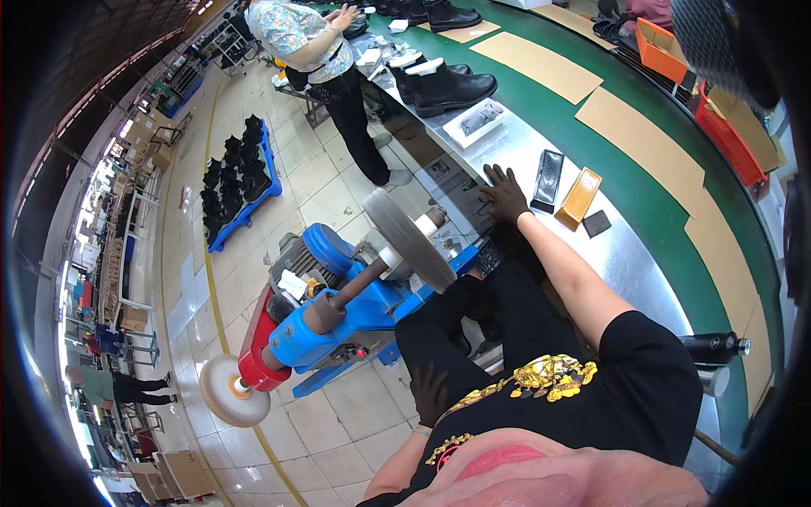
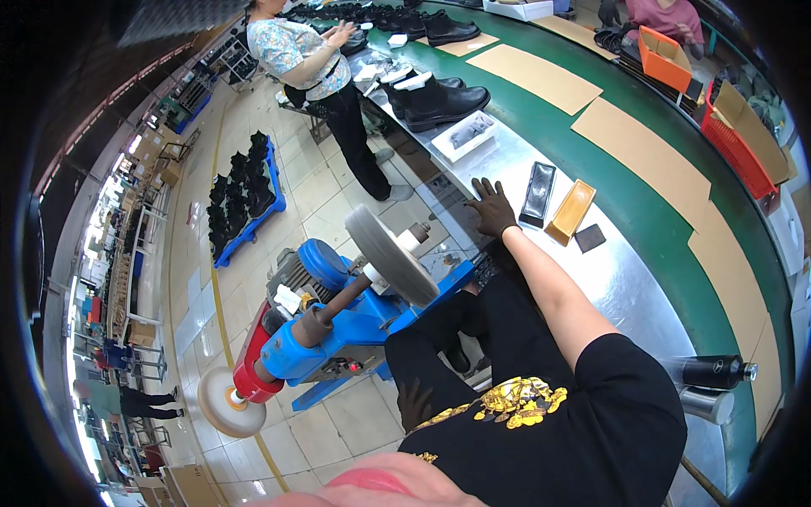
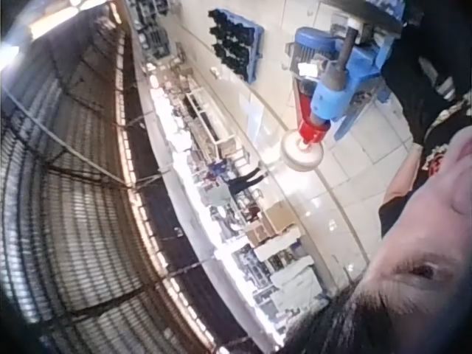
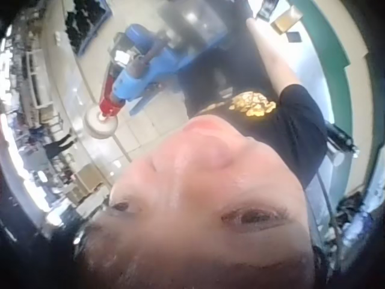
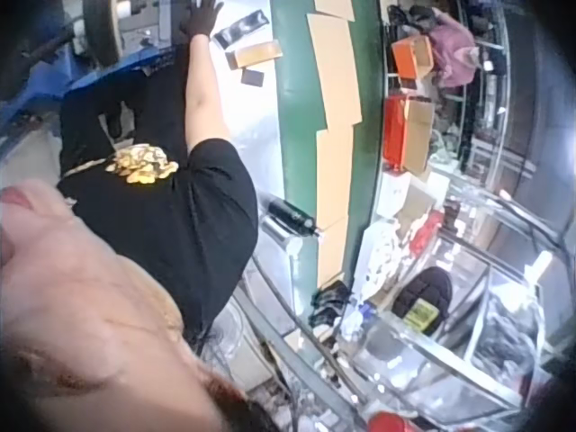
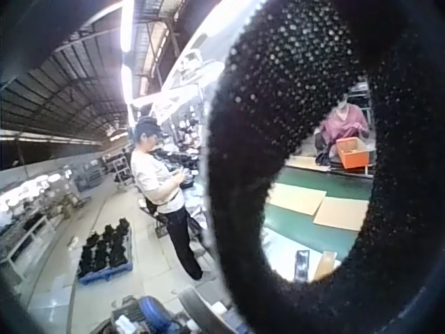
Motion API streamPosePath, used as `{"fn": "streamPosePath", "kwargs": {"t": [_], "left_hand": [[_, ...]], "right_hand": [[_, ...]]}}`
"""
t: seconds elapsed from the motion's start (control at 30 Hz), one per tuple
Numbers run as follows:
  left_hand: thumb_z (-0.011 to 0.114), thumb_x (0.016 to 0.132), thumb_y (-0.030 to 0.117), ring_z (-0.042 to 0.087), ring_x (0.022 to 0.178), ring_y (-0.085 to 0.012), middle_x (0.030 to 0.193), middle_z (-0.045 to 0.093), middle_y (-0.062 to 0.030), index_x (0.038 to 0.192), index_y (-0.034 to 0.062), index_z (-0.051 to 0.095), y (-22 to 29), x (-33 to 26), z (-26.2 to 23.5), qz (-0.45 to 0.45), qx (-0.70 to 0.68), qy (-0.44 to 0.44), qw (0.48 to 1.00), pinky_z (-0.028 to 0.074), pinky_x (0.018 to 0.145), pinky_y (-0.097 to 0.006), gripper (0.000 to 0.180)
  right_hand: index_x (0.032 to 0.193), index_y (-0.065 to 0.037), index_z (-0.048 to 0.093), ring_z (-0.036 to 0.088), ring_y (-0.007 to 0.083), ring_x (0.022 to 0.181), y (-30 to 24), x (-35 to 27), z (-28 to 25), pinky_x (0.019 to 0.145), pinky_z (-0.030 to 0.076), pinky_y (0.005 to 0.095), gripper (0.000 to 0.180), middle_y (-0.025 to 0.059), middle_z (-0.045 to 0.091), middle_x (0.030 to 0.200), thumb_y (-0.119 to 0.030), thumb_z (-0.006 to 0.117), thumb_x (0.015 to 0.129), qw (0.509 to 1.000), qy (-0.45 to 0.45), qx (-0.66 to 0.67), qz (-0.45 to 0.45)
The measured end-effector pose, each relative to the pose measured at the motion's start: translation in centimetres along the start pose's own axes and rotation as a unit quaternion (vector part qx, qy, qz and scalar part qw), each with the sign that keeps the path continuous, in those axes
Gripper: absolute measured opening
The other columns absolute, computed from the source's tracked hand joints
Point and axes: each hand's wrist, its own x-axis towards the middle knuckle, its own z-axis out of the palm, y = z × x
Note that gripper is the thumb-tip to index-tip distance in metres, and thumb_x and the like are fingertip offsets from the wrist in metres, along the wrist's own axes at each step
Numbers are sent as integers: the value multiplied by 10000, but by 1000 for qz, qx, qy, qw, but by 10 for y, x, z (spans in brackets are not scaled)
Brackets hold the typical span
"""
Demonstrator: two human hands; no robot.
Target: Polishing the edges of black boots using an industrial polishing machine.
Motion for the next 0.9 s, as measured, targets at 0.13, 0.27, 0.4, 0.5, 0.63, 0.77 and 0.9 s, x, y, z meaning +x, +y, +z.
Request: {"fn": "streamPosePath", "kwargs": {"t": [0.13,0.27,0.4,0.5,0.63,0.77,0.9], "left_hand": [[501,893,314,209,1379,-418,1462,378,-78,1241,204,584,2,0,-2,-10,1,-7,1000,182,1081,-547,374],[504,889,307,211,1378,-418,1459,384,-79,1231,197,593,0,-1,-1,-11,6,-8,1000,181,1086,-541,370],[507,885,302,214,1378,-415,1457,387,-78,1222,194,601,1,-1,-1,-15,13,-11,1000,184,1091,-536,365],[509,884,296,217,1378,-410,1455,389,-77,1226,195,597,6,-1,-6,-18,15,-11,1000,184,1092,-538,368],[510,882,299,220,1378,-407,1454,390,-76,1234,198,591,4,-2,-3,-16,19,-11,1000,182,1093,-538,375],[509,883,303,221,1377,-405,1456,387,-75,1236,199,589,2,-1,-1,-13,15,-9,1000,179,1094,-537,376],[507,886,301,223,1378,-399,1456,387,-75,1232,197,591,6,-2,-3,-20,16,-10,1000,179,1095,-532,372]], "right_hand": [[1118,-162,644,268,340,1373,-1,-1,0,1117,188,517,507,165,315,1474,-175,660,611,1000,10,2,2],[1117,-165,647,265,335,1376,-3,-1,-3,1123,183,510,509,158,312,1478,-173,665,608,1000,1,3,4],[1122,-167,646,262,329,1379,-3,-2,-6,1129,179,501,523,154,312,1479,-176,672,600,1000,-13,-2,10],[1122,-166,647,263,328,1379,-5,-3,-7,1129,180,501,530,152,312,1479,-179,678,593,1000,-12,2,10],[1118,-163,648,264,329,1378,-2,-1,-4,1126,184,504,536,152,309,1479,-182,686,584,1000,0,-2,10],[1116,-164,651,267,330,1376,0,-1,-1,1125,184,506,539,154,307,1480,-184,689,578,1000,2,1,8],[1113,-166,654,269,330,1375,-2,-2,-4,1124,185,507,543,156,309,1477,-185,692,572,1000,-6,-1,6]]}}
